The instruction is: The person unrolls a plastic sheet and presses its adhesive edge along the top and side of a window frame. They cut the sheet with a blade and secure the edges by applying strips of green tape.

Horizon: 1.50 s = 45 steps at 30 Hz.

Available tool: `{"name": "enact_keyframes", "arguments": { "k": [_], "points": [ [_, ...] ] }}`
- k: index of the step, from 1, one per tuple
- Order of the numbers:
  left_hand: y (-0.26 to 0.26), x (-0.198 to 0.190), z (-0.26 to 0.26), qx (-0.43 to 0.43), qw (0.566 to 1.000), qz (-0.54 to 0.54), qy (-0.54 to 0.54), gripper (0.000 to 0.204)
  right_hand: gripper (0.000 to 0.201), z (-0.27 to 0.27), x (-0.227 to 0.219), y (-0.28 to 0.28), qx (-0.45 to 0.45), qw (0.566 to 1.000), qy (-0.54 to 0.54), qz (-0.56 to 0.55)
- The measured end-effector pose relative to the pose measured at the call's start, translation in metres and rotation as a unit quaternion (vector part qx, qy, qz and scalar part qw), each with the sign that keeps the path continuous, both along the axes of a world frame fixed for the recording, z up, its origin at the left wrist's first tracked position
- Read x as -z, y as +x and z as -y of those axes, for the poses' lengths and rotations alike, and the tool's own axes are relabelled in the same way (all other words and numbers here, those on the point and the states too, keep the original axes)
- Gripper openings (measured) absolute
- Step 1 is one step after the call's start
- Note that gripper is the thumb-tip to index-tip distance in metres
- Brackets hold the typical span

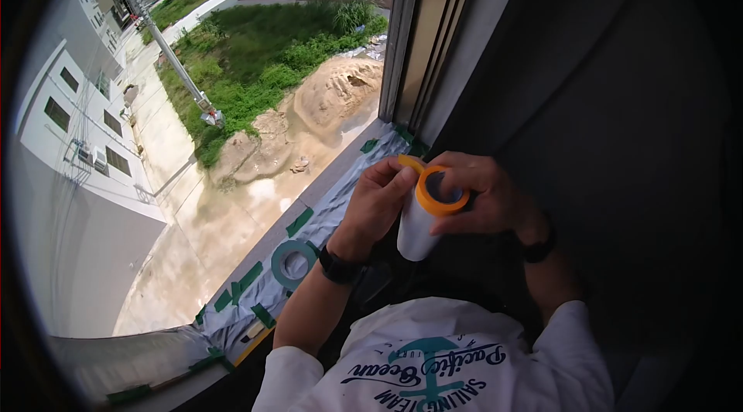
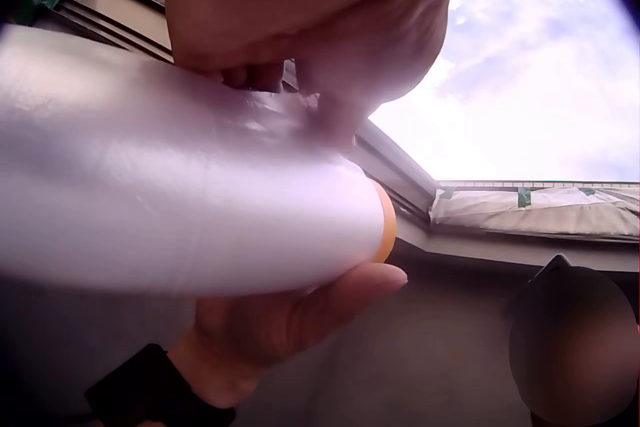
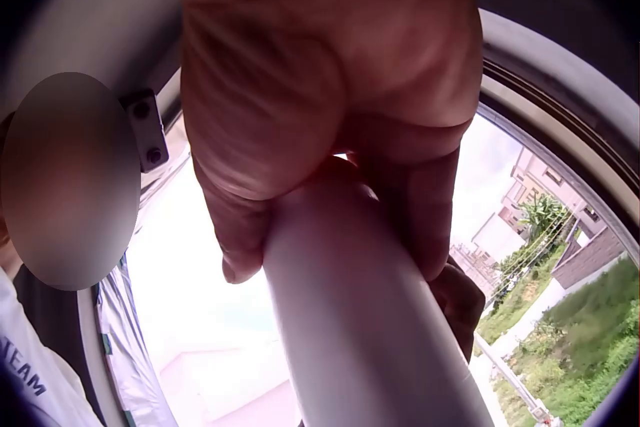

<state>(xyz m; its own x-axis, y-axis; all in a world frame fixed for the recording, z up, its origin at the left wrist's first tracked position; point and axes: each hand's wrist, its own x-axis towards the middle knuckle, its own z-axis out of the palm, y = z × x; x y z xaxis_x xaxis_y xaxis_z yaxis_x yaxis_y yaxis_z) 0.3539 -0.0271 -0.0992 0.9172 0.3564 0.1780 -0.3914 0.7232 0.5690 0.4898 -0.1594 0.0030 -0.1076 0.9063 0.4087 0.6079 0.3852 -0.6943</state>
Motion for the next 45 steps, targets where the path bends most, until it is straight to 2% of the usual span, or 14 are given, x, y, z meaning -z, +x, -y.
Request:
{"name": "enact_keyframes", "arguments": {
  "k": [4, 6, 11, 13, 14, 21, 23, 27, 29, 30, 32, 36, 40, 45],
  "points": [
    [0.008, -0.002, 0.005, -0.07, 0.997, -0.01, 0.028, 0.011, 0.045, 0.007, 0.005, 0.018, -0.006, 1.0, 0.001, 0.005],
    [0.015, -0.005, 0.005, -0.17, 0.974, -0.006, 0.153, 0.006, 0.048, 0.009, 0.007, 0.03, -0.011, 1.0, -0.007, 0.016],
    [0.038, -0.032, 0.021, -0.244, 0.933, -0.042, 0.262, 0.006, 0.046, 0.023, 0.014, 0.079, -0.037, 0.999, -0.005, -0.012],
    [0.047, -0.048, 0.036, -0.315, 0.875, -0.069, 0.361, 0.01, 0.043, 0.031, 0.016, 0.097, -0.046, 0.998, -0.007, -0.031],
    [0.052, -0.052, 0.041, -0.322, 0.857, -0.086, 0.393, 0.015, 0.04, 0.037, 0.017, 0.106, -0.056, 0.997, -0.015, -0.046],
    [0.102, -0.049, 0.072, -0.342, 0.856, -0.111, 0.371, 0.01, 0.026, 0.061, 0.032, 0.16, -0.062, 0.989, 0.005, -0.132],
    [0.114, -0.045, 0.077, -0.341, 0.855, -0.116, 0.374, 0.01, 0.033, 0.066, 0.044, 0.176, -0.072, 0.968, -0.029, -0.238],
    [0.138, -0.044, 0.088, -0.374, 0.809, -0.096, 0.442, 0.01, 0.033, 0.069, 0.048, 0.203, -0.08, 0.963, -0.006, -0.258],
    [0.148, -0.043, 0.092, -0.424, 0.756, -0.086, 0.492, 0.011, 0.032, 0.07, 0.051, 0.214, -0.075, 0.97, 0.02, -0.229],
    [0.152, -0.044, 0.095, -0.428, 0.753, -0.091, 0.492, 0.011, 0.032, 0.069, 0.051, 0.22, -0.082, 0.969, 0.019, -0.231],
    [0.159, -0.05, 0.102, -0.493, 0.616, -0.121, 0.602, 0.021, 0.033, 0.066, 0.052, 0.232, -0.099, 0.969, 0.001, -0.228],
    [0.172, -0.053, 0.108, -0.51, 0.59, -0.118, 0.614, 0.024, 0.037, 0.056, 0.066, 0.251, -0.144, 0.965, 0.019, -0.219],
    [0.172, -0.061, 0.11, -0.499, 0.589, -0.152, 0.617, 0.022, 0.039, 0.05, 0.074, 0.256, -0.157, 0.955, 0.003, -0.253],
    [0.167, -0.061, 0.103, -0.494, 0.552, -0.15, 0.655, 0.021, 0.039, 0.045, 0.07, 0.254, -0.152, 0.956, 0.042, -0.248]
  ]
}}
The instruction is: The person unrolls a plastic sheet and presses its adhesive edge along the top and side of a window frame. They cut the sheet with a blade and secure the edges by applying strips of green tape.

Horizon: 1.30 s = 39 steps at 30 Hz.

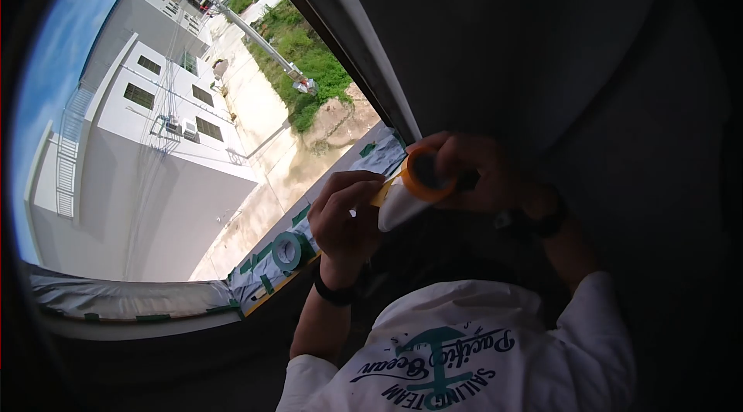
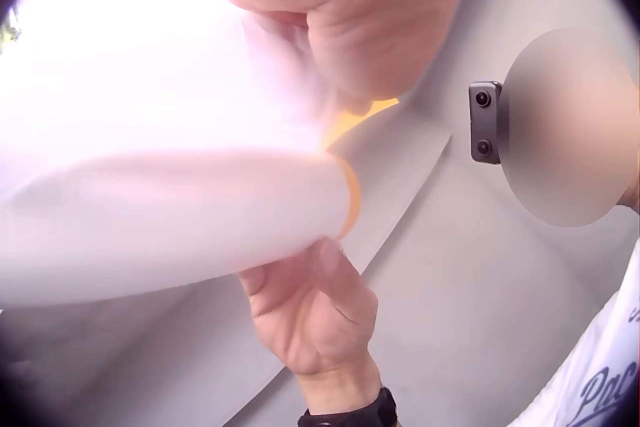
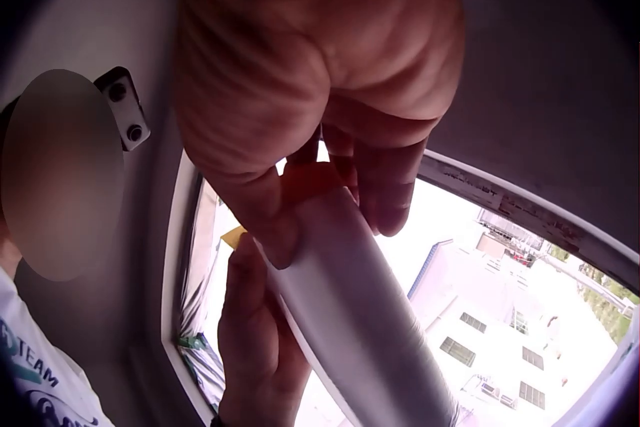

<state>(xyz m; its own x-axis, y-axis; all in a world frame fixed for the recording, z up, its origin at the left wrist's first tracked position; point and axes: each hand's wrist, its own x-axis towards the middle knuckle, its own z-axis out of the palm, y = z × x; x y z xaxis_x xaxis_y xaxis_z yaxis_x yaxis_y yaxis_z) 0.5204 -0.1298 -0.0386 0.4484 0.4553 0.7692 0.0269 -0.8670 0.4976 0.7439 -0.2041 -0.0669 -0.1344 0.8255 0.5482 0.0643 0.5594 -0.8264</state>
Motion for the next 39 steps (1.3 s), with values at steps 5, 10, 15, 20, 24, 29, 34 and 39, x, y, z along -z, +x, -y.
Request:
{"name": "enact_keyframes", "arguments": {
  "k": [5, 10, 15, 20, 24, 29, 34, 39],
  "points": [
    [-0.005, 0.002, -0.012, -0.008, 0.998, 0.029, -0.053, 0.019, 0.042, -0.002, -0.017, -0.006, 0.078, 0.99, 0.033, 0.111],
    [-0.007, -0.011, -0.029, 0.017, 0.983, 0.031, -0.181, 0.012, 0.035, -0.008, -0.037, -0.018, 0.058, 0.992, 0.004, 0.116],
    [-0.012, -0.021, -0.055, 0.05, 0.971, -0.007, -0.234, 0.007, 0.029, -0.025, -0.034, -0.032, 0.054, 0.982, -0.006, 0.18],
    [-0.02, -0.034, -0.074, 0.052, 0.948, 0.005, -0.314, 0.011, 0.029, -0.035, -0.032, -0.037, 0.09, 0.986, -0.003, 0.137],
    [-0.018, -0.041, -0.083, 0.076, 0.95, 0.028, -0.301, 0.011, 0.026, -0.032, -0.039, -0.037, 0.099, 0.988, -0.066, 0.1],
    [-0.014, -0.066, -0.089, 0.05, 0.962, 0.026, -0.268, 0.011, 0.033, -0.033, -0.046, -0.035, 0.059, 0.991, -0.122, -0.005],
    [-0.011, -0.107, -0.101, 0.056, 0.974, 0.024, -0.22, 0.012, 0.048, -0.041, -0.045, -0.036, 0.035, 0.988, -0.139, -0.055],
    [-0.012, -0.159, -0.111, -0.01, 0.993, -0.068, -0.098, 0.014, 0.054, -0.046, -0.047, -0.036, 0.021, 0.995, -0.097, -0.015]
  ]
}}
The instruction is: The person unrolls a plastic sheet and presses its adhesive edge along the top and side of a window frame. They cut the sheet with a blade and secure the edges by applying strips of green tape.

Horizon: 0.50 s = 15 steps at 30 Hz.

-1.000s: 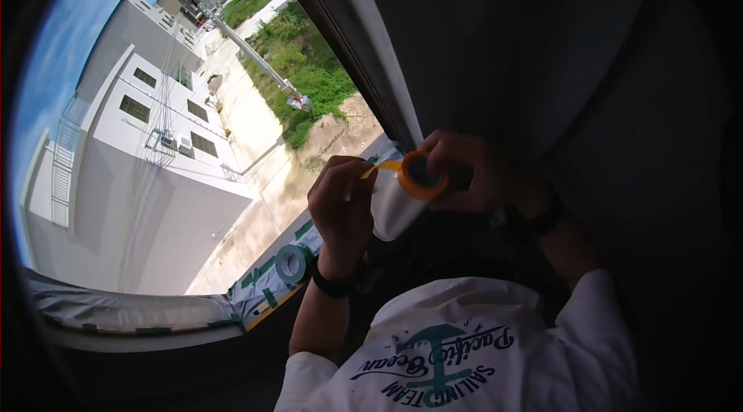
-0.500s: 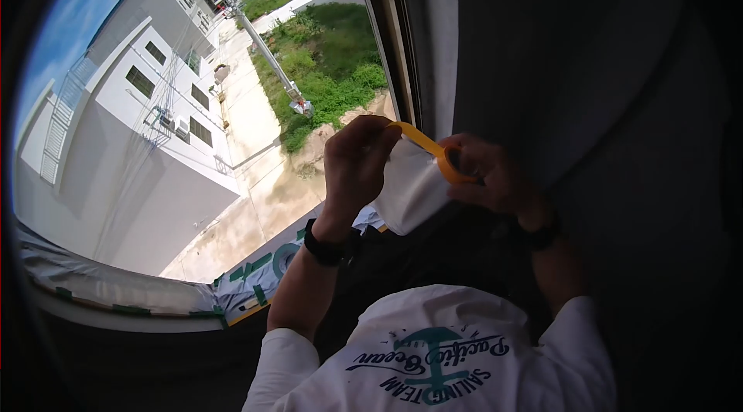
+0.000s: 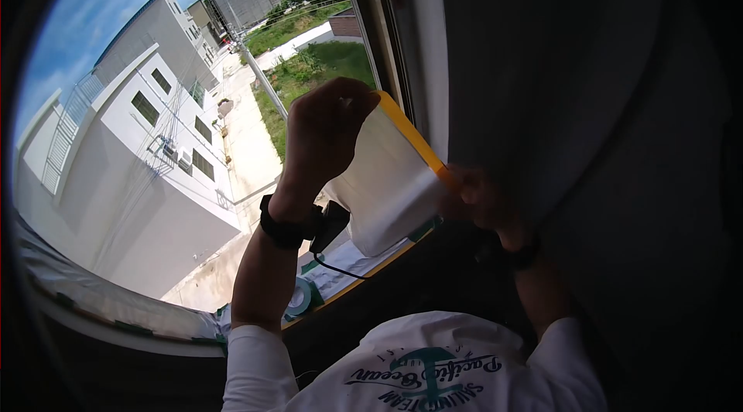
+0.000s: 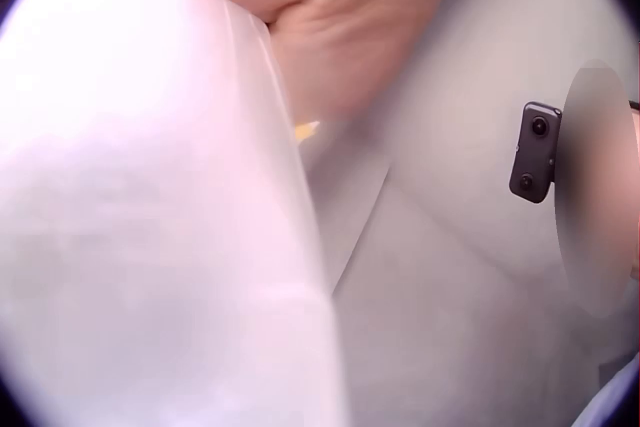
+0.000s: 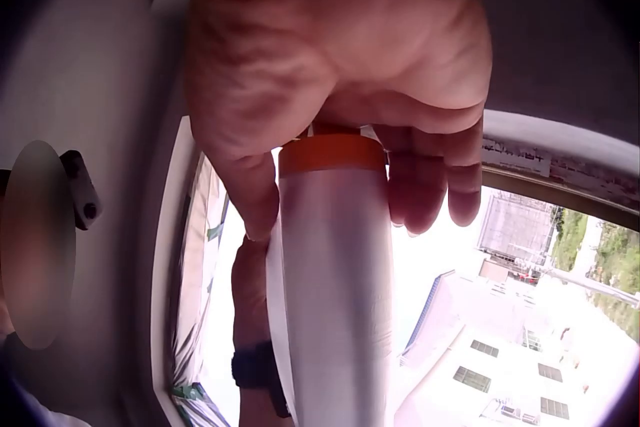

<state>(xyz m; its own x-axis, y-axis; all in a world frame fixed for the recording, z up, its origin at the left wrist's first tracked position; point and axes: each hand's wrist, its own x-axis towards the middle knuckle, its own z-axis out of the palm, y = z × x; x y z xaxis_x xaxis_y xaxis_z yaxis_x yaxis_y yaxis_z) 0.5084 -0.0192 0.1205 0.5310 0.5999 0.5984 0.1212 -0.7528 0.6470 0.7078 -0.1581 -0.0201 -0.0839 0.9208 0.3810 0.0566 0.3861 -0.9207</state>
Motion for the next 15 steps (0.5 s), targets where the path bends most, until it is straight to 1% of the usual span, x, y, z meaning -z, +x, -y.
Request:
{"name": "enact_keyframes", "arguments": {
  "k": [1, 3, 4, 5, 6, 7, 9, 11, 13, 15],
  "points": [
    [0.001, -0.009, -0.002, -0.013, 0.999, -0.022, 0.035, 0.015, 0.055, -0.001, -0.001, 0.0, 0.007, 1.0, 0.002, 0.008],
    [0.002, -0.025, -0.006, -0.023, 0.998, -0.026, 0.059, 0.017, 0.056, 0.0, -0.011, -0.001, 0.015, 1.0, 0.016, 0.016],
    [0.002, -0.032, -0.009, -0.028, 0.996, -0.033, 0.073, 0.018, 0.058, 0.006, -0.023, -0.003, 0.05, 0.993, -0.056, 0.088],
    [0.004, -0.043, -0.012, -0.035, 0.995, -0.037, 0.091, 0.019, 0.06, 0.008, -0.032, -0.002, 0.088, 0.976, -0.124, 0.159],
    [0.006, -0.054, -0.014, -0.049, 0.991, -0.048, 0.115, 0.019, 0.061, 0.004, -0.021, -0.001, 0.092, 0.986, -0.08, 0.118],
    [0.007, -0.065, -0.014, -0.064, 0.986, -0.058, 0.14, 0.019, 0.062, 0.004, -0.02, 0.0, 0.088, 0.99, -0.034, 0.105],
    [0.009, -0.089, -0.017, -0.028, 0.987, -0.041, 0.154, 0.017, 0.061, -0.001, -0.01, 0.0, 0.067, 0.998, -0.013, 0.015],
    [0.013, -0.116, -0.02, -0.019, 0.978, -0.03, 0.207, 0.017, 0.059, 0.0, -0.014, 0.0, 0.061, 0.998, -0.013, -0.024],
    [0.017, -0.143, -0.017, -0.008, 0.966, -0.024, 0.257, 0.016, 0.05, 0.006, -0.033, -0.005, 0.066, 0.994, -0.035, -0.08],
    [0.023, -0.169, -0.006, -0.027, 0.958, -0.061, 0.279, 0.014, 0.044, 0.002, -0.043, -0.002, 0.07, 0.992, -0.041, -0.092]
  ]
}}
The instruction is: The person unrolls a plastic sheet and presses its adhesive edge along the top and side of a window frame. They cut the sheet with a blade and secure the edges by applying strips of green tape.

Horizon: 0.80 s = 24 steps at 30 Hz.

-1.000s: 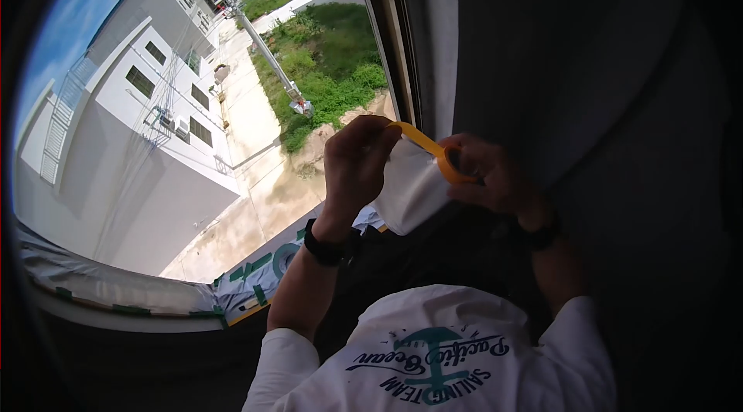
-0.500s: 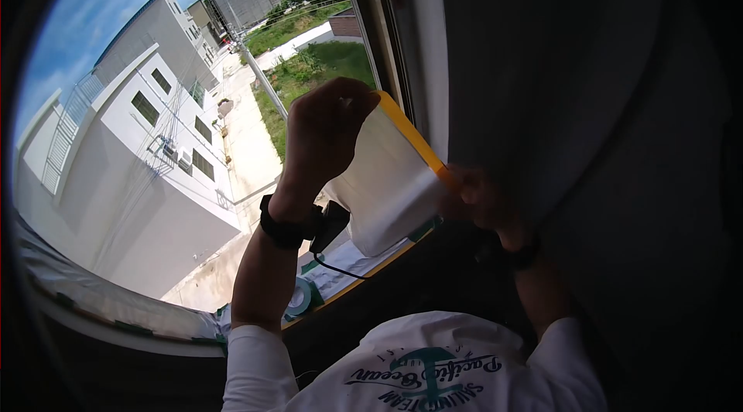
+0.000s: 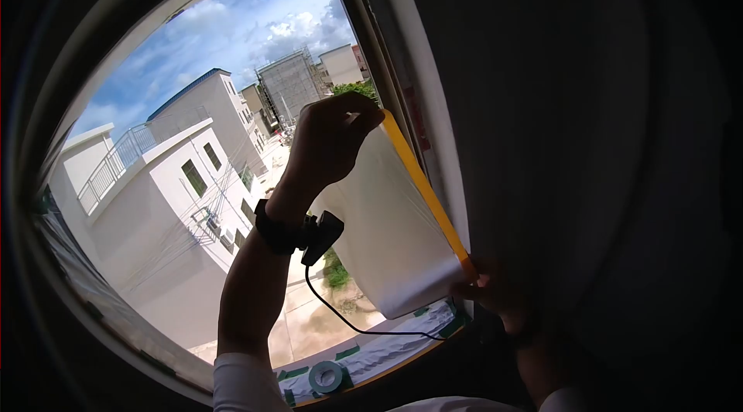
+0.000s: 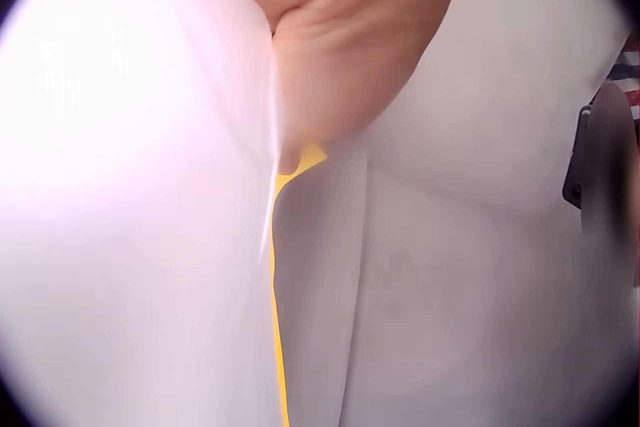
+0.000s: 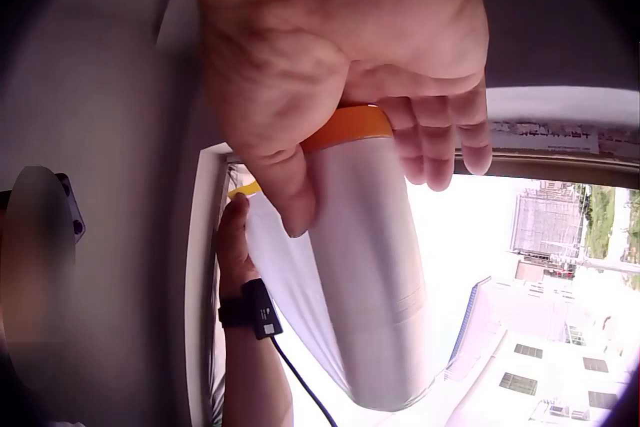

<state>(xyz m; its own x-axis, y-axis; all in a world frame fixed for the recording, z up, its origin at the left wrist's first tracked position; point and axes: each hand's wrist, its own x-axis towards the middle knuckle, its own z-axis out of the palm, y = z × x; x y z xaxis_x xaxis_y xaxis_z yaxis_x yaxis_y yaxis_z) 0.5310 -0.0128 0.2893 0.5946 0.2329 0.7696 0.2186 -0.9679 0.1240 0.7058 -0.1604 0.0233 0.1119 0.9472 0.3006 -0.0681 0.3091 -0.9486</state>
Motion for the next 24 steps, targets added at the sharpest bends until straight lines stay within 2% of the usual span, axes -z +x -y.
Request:
{"name": "enact_keyframes", "arguments": {
  "k": [2, 4, 7, 10, 16, 17, 18, 20, 21, 23, 24],
  "points": [
    [0.008, -0.031, -0.002, -0.026, 0.996, -0.044, 0.079, 0.011, 0.04, -0.009, 0.018, 0.001, 0.001, 0.998, 0.064, -0.024],
    [0.017, -0.051, 0.01, -0.057, 0.994, -0.055, 0.075, 0.011, 0.037, -0.008, 0.002, -0.003, 0.001, 0.997, 0.072, -0.042],
    [0.021, -0.071, 0.019, -0.081, 0.981, -0.096, 0.147, 0.012, 0.034, -0.005, -0.011, -0.006, -0.018, 0.998, 0.026, -0.06],
    [0.021, -0.08, 0.025, -0.078, 0.973, -0.102, 0.191, 0.013, 0.034, -0.011, -0.009, -0.005, -0.022, 0.997, 0.022, -0.066],
    [0.014, -0.081, 0.031, -0.097, 0.975, -0.086, 0.183, 0.012, 0.035, -0.032, 0.009, -0.002, -0.014, 0.993, 0.008, -0.117],
    [0.012, -0.083, 0.032, -0.098, 0.974, -0.089, 0.185, 0.012, 0.042, -0.029, 0.008, 0.003, -0.013, 0.998, -0.04, -0.047],
    [0.01, -0.086, 0.032, -0.1, 0.973, -0.09, 0.189, 0.012, 0.042, -0.03, 0.01, 0.003, -0.016, 0.998, -0.04, -0.047],
    [0.008, -0.094, 0.028, -0.114, 0.973, -0.094, 0.179, 0.011, 0.047, -0.033, 0.015, 0.0, 0.007, 0.994, 0.098, 0.036],
    [0.007, -0.099, 0.026, -0.106, 0.974, -0.085, 0.181, 0.011, 0.047, -0.035, 0.018, -0.005, 0.004, 0.994, 0.099, 0.039],
    [0.006, -0.108, 0.027, -0.091, 0.979, -0.08, 0.165, 0.012, 0.046, -0.038, 0.02, -0.015, 0.077, 0.983, 0.161, 0.04],
    [0.005, -0.112, 0.025, -0.093, 0.979, -0.079, 0.165, 0.012, 0.046, -0.035, 0.012, -0.017, 0.076, 0.983, 0.162, 0.041]
  ]
}}
